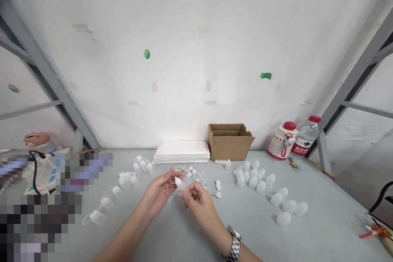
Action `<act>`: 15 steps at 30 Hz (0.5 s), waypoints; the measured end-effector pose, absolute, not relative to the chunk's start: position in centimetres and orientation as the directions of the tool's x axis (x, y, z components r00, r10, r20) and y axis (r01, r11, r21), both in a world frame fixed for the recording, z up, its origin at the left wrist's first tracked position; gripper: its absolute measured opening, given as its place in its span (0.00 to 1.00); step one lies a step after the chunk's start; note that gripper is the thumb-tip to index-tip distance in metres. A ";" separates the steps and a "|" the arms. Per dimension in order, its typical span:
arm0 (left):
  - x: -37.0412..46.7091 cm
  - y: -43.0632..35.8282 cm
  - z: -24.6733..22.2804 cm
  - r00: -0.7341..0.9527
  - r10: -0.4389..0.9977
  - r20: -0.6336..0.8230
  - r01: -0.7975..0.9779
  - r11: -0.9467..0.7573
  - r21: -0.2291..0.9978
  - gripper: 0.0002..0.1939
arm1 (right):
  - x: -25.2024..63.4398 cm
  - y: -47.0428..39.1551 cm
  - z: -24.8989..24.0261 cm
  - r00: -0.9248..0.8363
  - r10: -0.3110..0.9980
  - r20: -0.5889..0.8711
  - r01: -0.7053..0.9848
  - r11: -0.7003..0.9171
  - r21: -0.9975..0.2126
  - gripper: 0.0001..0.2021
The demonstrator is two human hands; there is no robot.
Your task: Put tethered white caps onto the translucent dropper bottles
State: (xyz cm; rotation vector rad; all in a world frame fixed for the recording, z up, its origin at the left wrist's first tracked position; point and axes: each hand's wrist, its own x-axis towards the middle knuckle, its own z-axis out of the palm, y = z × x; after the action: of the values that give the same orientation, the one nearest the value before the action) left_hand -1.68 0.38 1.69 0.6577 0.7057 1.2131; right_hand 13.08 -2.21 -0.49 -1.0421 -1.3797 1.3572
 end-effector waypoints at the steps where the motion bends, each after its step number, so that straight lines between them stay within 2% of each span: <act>1: -1.7 0.4 1.7 0.198 0.972 -0.127 -0.596 0.222 0.771 0.08 | 13.1 -2.2 -0.5 -0.228 0.972 0.046 -0.024 0.041 -0.999 0.17; 15: -1.5 0.2 1.7 0.181 0.973 -0.140 -0.615 0.223 0.756 0.08 | 13.1 -2.2 -0.2 -0.221 0.974 0.055 -0.021 0.052 -0.998 0.15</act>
State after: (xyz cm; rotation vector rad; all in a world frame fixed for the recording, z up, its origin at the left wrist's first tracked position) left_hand -1.51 0.24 1.71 0.6250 0.7034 1.2309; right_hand 13.14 -2.24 -0.25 -1.0440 -1.3848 1.3364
